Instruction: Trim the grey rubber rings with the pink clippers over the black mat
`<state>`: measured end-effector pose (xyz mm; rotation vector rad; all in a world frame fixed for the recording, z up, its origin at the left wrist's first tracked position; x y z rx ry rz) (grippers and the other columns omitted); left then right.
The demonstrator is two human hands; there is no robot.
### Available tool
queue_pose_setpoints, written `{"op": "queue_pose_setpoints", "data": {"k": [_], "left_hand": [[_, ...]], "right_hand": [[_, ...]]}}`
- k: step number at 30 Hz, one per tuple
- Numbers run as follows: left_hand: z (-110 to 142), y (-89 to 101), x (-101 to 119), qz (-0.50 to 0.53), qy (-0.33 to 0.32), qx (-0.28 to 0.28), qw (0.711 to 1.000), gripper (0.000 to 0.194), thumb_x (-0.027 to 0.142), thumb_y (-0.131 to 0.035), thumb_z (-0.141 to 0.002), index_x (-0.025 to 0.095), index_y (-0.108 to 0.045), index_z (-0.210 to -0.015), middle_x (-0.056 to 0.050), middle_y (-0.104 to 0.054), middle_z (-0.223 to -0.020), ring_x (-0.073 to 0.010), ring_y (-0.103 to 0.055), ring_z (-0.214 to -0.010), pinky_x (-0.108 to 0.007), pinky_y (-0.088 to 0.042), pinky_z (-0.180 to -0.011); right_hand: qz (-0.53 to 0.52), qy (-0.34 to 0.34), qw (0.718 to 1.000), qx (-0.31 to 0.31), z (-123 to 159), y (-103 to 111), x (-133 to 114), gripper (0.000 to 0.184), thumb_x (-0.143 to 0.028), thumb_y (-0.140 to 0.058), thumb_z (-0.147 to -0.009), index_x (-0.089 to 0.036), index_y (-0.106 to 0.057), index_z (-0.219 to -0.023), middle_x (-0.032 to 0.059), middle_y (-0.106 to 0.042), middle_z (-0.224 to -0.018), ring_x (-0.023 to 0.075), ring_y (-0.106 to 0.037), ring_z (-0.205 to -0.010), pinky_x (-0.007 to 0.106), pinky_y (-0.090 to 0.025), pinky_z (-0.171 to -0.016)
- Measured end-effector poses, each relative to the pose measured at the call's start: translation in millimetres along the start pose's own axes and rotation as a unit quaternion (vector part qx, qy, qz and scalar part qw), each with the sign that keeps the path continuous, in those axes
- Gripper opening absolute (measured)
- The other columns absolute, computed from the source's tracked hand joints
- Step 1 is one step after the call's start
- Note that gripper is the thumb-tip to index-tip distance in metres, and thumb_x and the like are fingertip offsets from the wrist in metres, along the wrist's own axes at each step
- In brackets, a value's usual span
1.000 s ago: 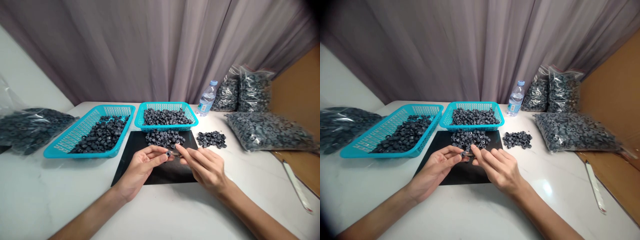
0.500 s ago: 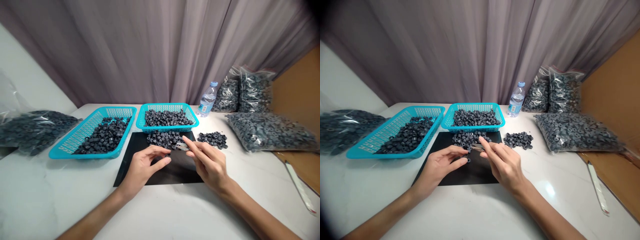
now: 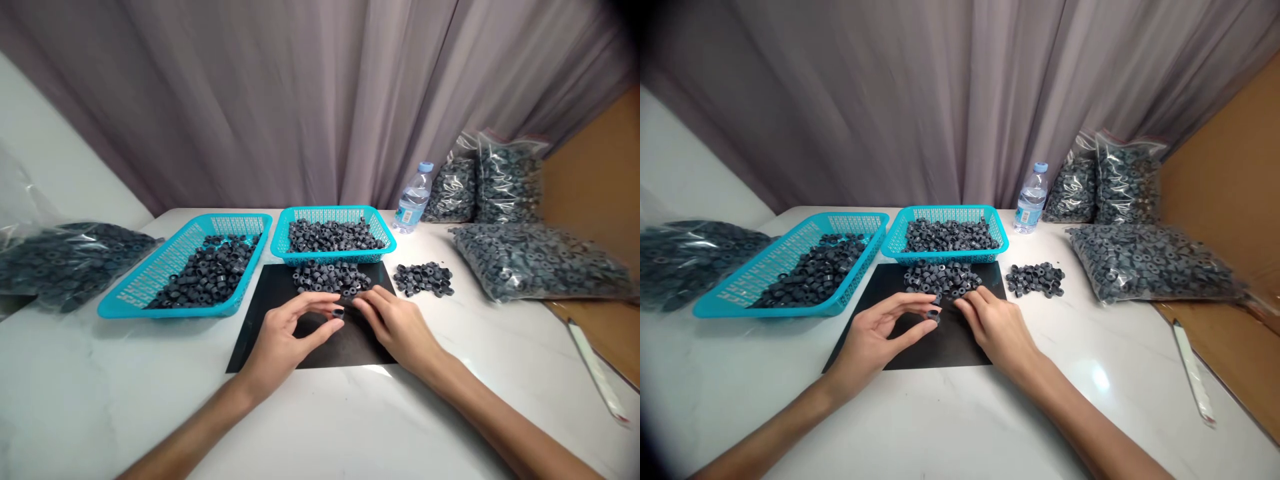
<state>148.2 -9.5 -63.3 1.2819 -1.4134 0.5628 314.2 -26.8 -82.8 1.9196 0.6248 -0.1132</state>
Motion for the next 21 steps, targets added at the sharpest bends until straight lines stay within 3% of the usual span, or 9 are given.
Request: {"op": "queue_pose_setpoints", "data": {"k": [3,8,16,21], "left_hand": [[0.4,0.1,2.7,-0.005,-0.006,-0.004,1.000,0.028,0.027,-0.077,-0.086,0.028,-0.071,-0.114,0.001,-0.076,-0.107,-0.0154,-0.071,-0.101,-0.028,-0.056,-0.098],[1.1,3.5,6.9,-0.014,-0.016,-0.003,1.000,0.028,0.027,-0.077,-0.086,0.027,-0.070,-0.113,0.000,-0.075,-0.105,-0.0156,-0.071,-0.099,-0.027,-0.056,-0.095],[2.2,2.3,6.9,-0.004,-0.017,-0.006,1.000,0.028,0.026,-0.078,-0.085,0.025,-0.069,-0.112,0.000,-0.074,-0.102,-0.0159,-0.071,-0.099,-0.027,-0.055,-0.094],[2.2,0.4,6.6,0.029,-0.008,-0.015,0.999,0.027,0.023,-0.076,-0.087,0.024,-0.068,-0.112,-0.002,-0.074,-0.103,-0.0171,-0.071,-0.102,-0.027,-0.055,-0.096]], "right_hand": [[-0.015,0.038,0.998,-0.048,1.9,-11.0,-12.2,0.028,-0.041,-0.047,-0.106,-0.020,-0.065,-0.111,0.0048,-0.068,-0.096,0.0188,-0.069,-0.073,0.028,-0.047,-0.061],[-0.035,0.106,0.991,-0.073,5.2,-18.1,-27.9,0.024,-0.037,-0.050,-0.105,-0.020,-0.061,-0.118,0.0038,-0.066,-0.094,0.0181,-0.066,-0.072,0.029,-0.046,-0.063],[-0.007,0.183,0.980,-0.075,11.0,-18.7,-38.3,0.015,-0.023,-0.046,-0.106,-0.021,-0.059,-0.100,-0.0001,-0.060,-0.082,0.0163,-0.053,-0.060,0.030,-0.035,-0.058],[-0.023,0.197,0.979,-0.052,11.3,-14.8,-40.4,0.010,-0.016,-0.047,-0.103,-0.021,-0.054,-0.097,-0.0003,-0.062,-0.082,0.0164,-0.049,-0.058,0.030,-0.033,-0.058]]}}
Point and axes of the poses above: each hand's wrist, its own z-axis away from the middle knuckle, its own y-axis out of the back of the hand, x = y × z, the point moved 9 cm from there along -z, towards the middle knuckle
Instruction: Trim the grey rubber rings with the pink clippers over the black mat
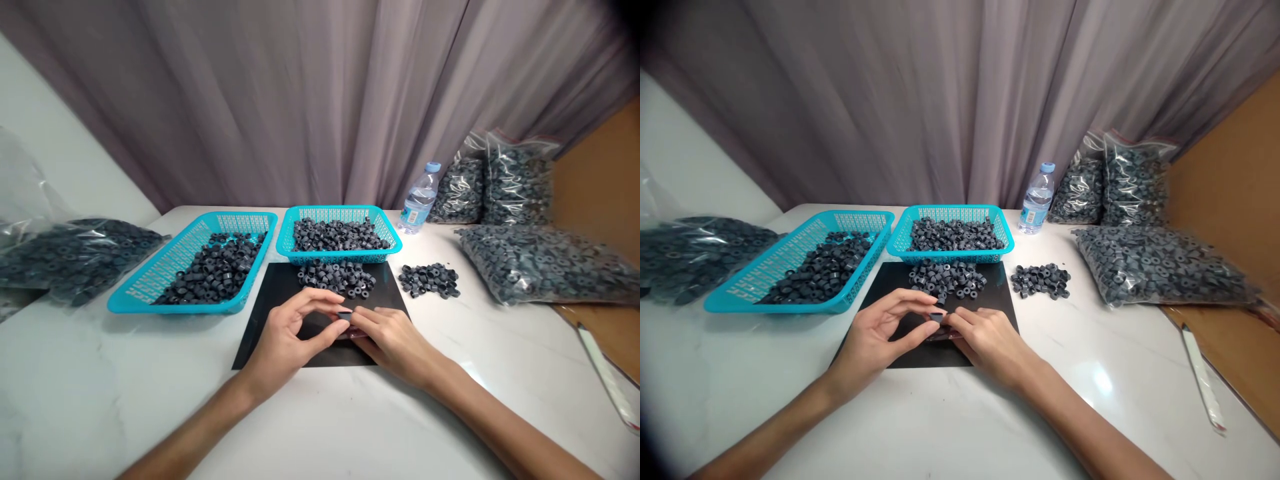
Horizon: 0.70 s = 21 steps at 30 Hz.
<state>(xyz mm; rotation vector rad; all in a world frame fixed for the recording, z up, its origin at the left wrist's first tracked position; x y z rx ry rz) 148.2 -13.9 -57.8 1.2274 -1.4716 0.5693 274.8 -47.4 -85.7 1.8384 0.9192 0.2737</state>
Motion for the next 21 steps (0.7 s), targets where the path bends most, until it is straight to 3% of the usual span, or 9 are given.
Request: {"op": "queue_pose_setpoints", "data": {"k": [15,21], "left_hand": [[0.2,-8.4,1.0,0.065,0.014,-0.036,0.997,0.024,0.017,-0.071,-0.089,0.020,-0.064,-0.111,-0.005,-0.076,-0.105,-0.0197,-0.072,-0.106,-0.031,-0.055,-0.100],[-1.8,-9.5,5.3,0.078,0.006,-0.043,0.996,0.024,0.014,-0.071,-0.088,0.018,-0.064,-0.111,-0.007,-0.077,-0.105,-0.0197,-0.073,-0.105,-0.032,-0.055,-0.101]], "right_hand": [[0.009,-0.020,1.000,0.012,0.0,6.9,8.4,0.009,-0.013,-0.053,-0.097,-0.021,-0.051,-0.094,-0.0003,-0.067,-0.080,0.0163,-0.053,-0.057,0.029,-0.034,-0.058],[0.015,-0.108,0.994,0.013,3.6,10.5,28.7,0.009,-0.014,-0.051,-0.098,-0.021,-0.053,-0.101,0.0023,-0.073,-0.087,0.0178,-0.064,-0.065,0.028,-0.041,-0.062]]}}
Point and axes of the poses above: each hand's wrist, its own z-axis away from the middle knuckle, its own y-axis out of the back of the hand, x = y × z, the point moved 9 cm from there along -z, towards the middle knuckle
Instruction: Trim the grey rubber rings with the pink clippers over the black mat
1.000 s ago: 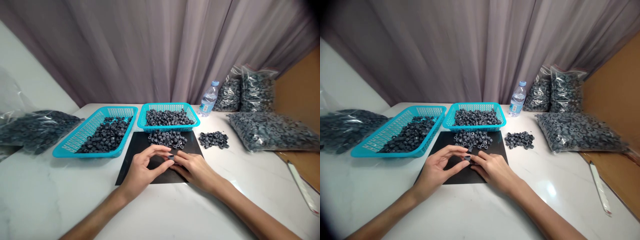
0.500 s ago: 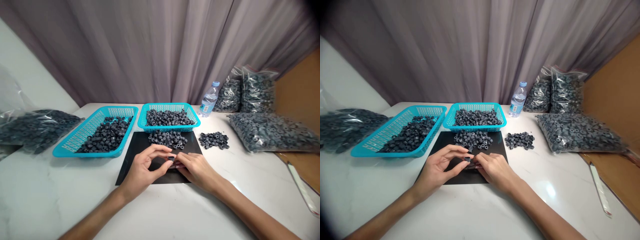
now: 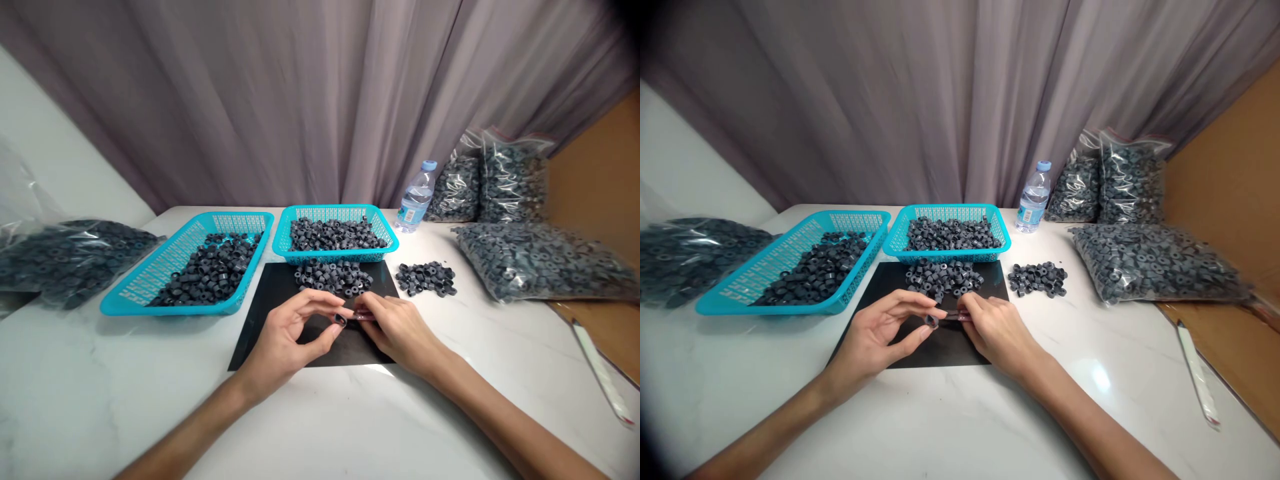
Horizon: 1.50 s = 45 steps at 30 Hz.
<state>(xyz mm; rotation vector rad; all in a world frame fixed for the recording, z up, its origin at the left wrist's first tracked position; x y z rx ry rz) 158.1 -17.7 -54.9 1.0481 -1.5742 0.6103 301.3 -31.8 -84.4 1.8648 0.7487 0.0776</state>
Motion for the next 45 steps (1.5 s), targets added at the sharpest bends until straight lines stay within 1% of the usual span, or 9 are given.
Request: {"op": "queue_pose_setpoints", "data": {"k": [8,21,26,30,33,36,39,42,45], "left_hand": [[0.7,-2.2,0.3,0.013,0.011,-0.002,1.000,0.023,0.015,-0.071,-0.088,0.019,-0.067,-0.111,-0.007,-0.077,-0.106,-0.0204,-0.073,-0.108,-0.030,-0.056,-0.100],[0.6,-7.6,-0.9,0.023,0.029,-0.032,0.999,0.020,0.018,-0.069,-0.090,0.017,-0.068,-0.110,-0.010,-0.078,-0.107,-0.0214,-0.073,-0.106,-0.032,-0.058,-0.097],[1.7,-6.4,-1.8,0.004,0.026,-0.032,0.999,0.020,0.020,-0.068,-0.091,0.019,-0.068,-0.111,-0.008,-0.077,-0.107,-0.0221,-0.072,-0.108,-0.033,-0.057,-0.097],[-1.5,4.4,2.4,-0.114,0.005,0.001,0.993,0.018,0.025,-0.066,-0.092,0.021,-0.069,-0.110,-0.006,-0.077,-0.104,-0.0210,-0.072,-0.102,-0.032,-0.056,-0.094],[-3.9,35.0,21.6,-0.295,-0.067,0.105,0.947,0.014,0.026,-0.066,-0.092,0.024,-0.070,-0.105,-0.003,-0.076,-0.100,-0.0213,-0.071,-0.095,-0.036,-0.053,-0.094],[0.1,76.2,47.2,-0.473,-0.128,0.226,0.842,0.017,0.023,-0.067,-0.089,0.028,-0.071,-0.105,-0.003,-0.074,-0.106,-0.0270,-0.066,-0.104,-0.045,-0.044,-0.105],[1.8,121.2,54.3,-0.566,-0.078,0.295,0.765,0.028,0.016,-0.060,-0.089,0.026,-0.069,-0.114,-0.009,-0.073,-0.109,-0.0349,-0.061,-0.112,-0.053,-0.041,-0.105],[0.8,135.2,58.0,-0.594,-0.079,0.295,0.745,0.041,0.005,-0.051,-0.086,0.023,-0.067,-0.120,-0.012,-0.070,-0.121,-0.0371,-0.054,-0.126,-0.054,-0.038,-0.108],[2.0,113.6,61.3,-0.564,-0.129,0.282,0.766,0.036,0.006,-0.051,-0.089,0.024,-0.066,-0.116,-0.009,-0.070,-0.122,-0.0321,-0.056,-0.124,-0.050,-0.038,-0.111]], "right_hand": [[-0.010,-0.086,0.996,0.025,2.8,4.8,15.9,0.010,-0.016,-0.052,-0.094,-0.023,-0.051,-0.101,0.0020,-0.072,-0.087,0.0210,-0.069,-0.071,0.029,-0.045,-0.062],[-0.120,-0.184,0.962,0.162,10.3,30.6,33.4,0.004,-0.022,-0.052,-0.093,-0.024,-0.050,-0.095,-0.0003,-0.067,-0.081,0.0160,-0.065,-0.062,0.025,-0.044,-0.058],[-0.136,-0.181,0.958,0.177,12.0,31.8,32.5,0.005,-0.022,-0.051,-0.092,-0.024,-0.049,-0.095,0.0001,-0.066,-0.080,0.0158,-0.064,-0.063,0.025,-0.046,-0.059],[-0.116,-0.158,0.961,0.196,12.3,36.6,26.1,0.006,-0.021,-0.052,-0.090,-0.023,-0.050,-0.096,0.0008,-0.066,-0.080,0.0158,-0.064,-0.064,0.025,-0.047,-0.060],[-0.104,-0.159,0.960,0.204,12.7,39.9,24.6,0.006,-0.020,-0.052,-0.089,-0.023,-0.050,-0.094,-0.0007,-0.064,-0.077,0.0140,-0.061,-0.059,0.024,-0.045,-0.057],[-0.099,-0.156,0.958,0.219,13.4,44.7,23.0,0.007,-0.019,-0.052,-0.087,-0.023,-0.050,-0.091,-0.0017,-0.062,-0.074,0.0132,-0.058,-0.057,0.024,-0.044,-0.055],[-0.095,-0.150,0.957,0.229,13.5,47.2,21.3,0.007,-0.018,-0.052,-0.086,-0.023,-0.050,-0.090,-0.0012,-0.062,-0.073,0.0141,-0.059,-0.059,0.024,-0.043,-0.055],[-0.091,-0.145,0.958,0.228,12.9,45.8,20.6,0.008,-0.018,-0.052,-0.086,-0.023,-0.051,-0.091,-0.0006,-0.063,-0.076,0.0144,-0.059,-0.059,0.025,-0.045,-0.057],[-0.101,-0.138,0.960,0.223,12.3,43.8,20.4,0.010,-0.017,-0.053,-0.086,-0.023,-0.052,-0.094,0.0000,-0.065,-0.078,0.0149,-0.061,-0.061,0.025,-0.046,-0.059]]}}
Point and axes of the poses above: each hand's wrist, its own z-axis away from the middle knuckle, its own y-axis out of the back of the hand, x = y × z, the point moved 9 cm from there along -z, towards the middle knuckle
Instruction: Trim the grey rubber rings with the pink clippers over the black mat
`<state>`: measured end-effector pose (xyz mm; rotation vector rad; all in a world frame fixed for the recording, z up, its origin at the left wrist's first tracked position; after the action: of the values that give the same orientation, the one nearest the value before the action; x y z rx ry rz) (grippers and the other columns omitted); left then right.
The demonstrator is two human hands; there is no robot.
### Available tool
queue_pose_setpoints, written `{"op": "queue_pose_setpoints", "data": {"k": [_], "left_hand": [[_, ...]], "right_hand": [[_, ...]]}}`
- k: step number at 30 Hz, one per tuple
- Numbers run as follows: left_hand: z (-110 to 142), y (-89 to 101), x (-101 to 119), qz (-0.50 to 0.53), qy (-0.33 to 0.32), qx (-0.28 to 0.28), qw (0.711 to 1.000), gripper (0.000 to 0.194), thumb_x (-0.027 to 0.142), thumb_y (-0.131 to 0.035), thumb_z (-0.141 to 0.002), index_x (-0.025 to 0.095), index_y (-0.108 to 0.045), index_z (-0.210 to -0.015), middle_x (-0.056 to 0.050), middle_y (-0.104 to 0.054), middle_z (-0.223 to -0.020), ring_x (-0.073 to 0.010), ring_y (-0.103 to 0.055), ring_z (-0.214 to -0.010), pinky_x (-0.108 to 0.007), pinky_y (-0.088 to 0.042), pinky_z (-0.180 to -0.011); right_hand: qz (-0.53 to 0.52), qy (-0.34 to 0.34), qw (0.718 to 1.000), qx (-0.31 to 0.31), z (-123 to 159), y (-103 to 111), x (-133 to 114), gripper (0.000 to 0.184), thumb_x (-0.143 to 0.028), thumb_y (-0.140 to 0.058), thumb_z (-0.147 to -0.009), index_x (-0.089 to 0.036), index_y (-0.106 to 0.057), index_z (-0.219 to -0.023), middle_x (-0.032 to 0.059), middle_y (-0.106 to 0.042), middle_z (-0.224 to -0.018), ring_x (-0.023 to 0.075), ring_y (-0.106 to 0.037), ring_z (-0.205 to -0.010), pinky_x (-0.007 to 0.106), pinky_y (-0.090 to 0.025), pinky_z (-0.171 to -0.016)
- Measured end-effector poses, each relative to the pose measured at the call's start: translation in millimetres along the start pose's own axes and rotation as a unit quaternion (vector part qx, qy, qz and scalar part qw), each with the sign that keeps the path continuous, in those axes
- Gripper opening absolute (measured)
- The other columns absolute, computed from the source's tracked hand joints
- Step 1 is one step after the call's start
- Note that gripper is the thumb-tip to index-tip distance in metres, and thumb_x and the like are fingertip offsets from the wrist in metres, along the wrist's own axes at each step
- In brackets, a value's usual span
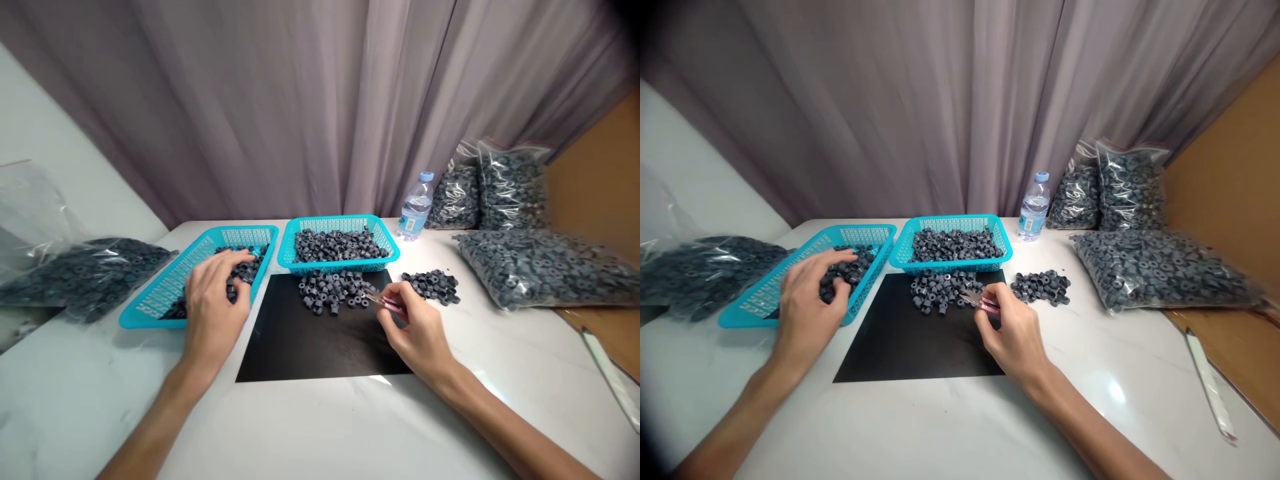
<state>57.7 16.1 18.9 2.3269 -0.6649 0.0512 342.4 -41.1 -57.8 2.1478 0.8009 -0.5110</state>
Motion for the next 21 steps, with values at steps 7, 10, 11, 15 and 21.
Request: {"op": "queue_pose_setpoints", "data": {"k": [7,10,11,15,21], "left_hand": [[49.8,-67.4,65.6,0.354,0.126,-0.238,0.896,0.016,0.034,-0.057,-0.098,0.025,-0.068,-0.106,-0.002,-0.074,-0.107,-0.0218,-0.069,-0.104,-0.035,-0.052,-0.096],[72.0,-88.7,84.1,0.494,0.191,-0.325,0.783,0.021,0.036,-0.061,-0.096,0.023,-0.069,-0.110,-0.003,-0.074,-0.109,-0.0204,-0.070,-0.106,-0.030,-0.054,-0.095],[75.8,-91.7,87.5,0.523,0.204,-0.337,0.755,0.020,0.035,-0.064,-0.094,0.022,-0.070,-0.109,-0.003,-0.074,-0.107,-0.0201,-0.070,-0.105,-0.030,-0.055,-0.094],[80.0,-96.7,87.3,0.564,0.246,-0.345,0.708,0.018,0.031,-0.071,-0.089,0.019,-0.074,-0.101,-0.005,-0.076,-0.100,-0.0202,-0.072,-0.099,-0.029,-0.056,-0.091],[77.0,-97.2,80.6,0.585,0.270,-0.334,0.688,0.017,0.030,-0.076,-0.086,0.022,-0.078,-0.101,-0.003,-0.078,-0.098,-0.0184,-0.072,-0.094,-0.027,-0.056,-0.088]], "right_hand": [[-0.073,0.118,0.985,-0.107,8.6,-15.3,-25.8,0.015,-0.012,-0.051,-0.092,-0.023,-0.053,-0.101,0.0008,-0.066,-0.084,0.0139,-0.061,-0.064,0.024,-0.046,-0.059],[-0.082,0.171,0.973,-0.128,16.0,-22.4,-37.1,0.014,-0.012,-0.048,-0.095,-0.023,-0.051,-0.103,0.0016,-0.066,-0.087,0.0143,-0.061,-0.067,0.024,-0.047,-0.062],[-0.081,0.181,0.971,-0.132,17.8,-24.6,-39.0,0.014,-0.012,-0.047,-0.096,-0.023,-0.050,-0.103,0.0017,-0.066,-0.087,0.0144,-0.060,-0.066,0.025,-0.047,-0.062],[-0.079,0.196,0.967,-0.141,20.5,-28.8,-41.6,0.015,-0.010,-0.045,-0.097,-0.024,-0.048,-0.102,0.0009,-0.064,-0.085,0.0139,-0.057,-0.064,0.024,-0.046,-0.061],[-0.109,0.170,0.969,-0.139,19.6,-23.3,-42.9,0.023,-0.007,-0.050,-0.091,-0.023,-0.047,-0.106,-0.0006,-0.060,-0.085,0.0118,-0.053,-0.062,0.022,-0.044,-0.058]]}}
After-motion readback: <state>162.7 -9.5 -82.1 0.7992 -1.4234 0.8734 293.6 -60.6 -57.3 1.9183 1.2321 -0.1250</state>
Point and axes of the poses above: each hand's wrist, its own z-axis away from the middle knuckle, its own y-axis out of the back of the hand, x = y × z, the point moved 9 cm from there along -z, towards the middle knuckle
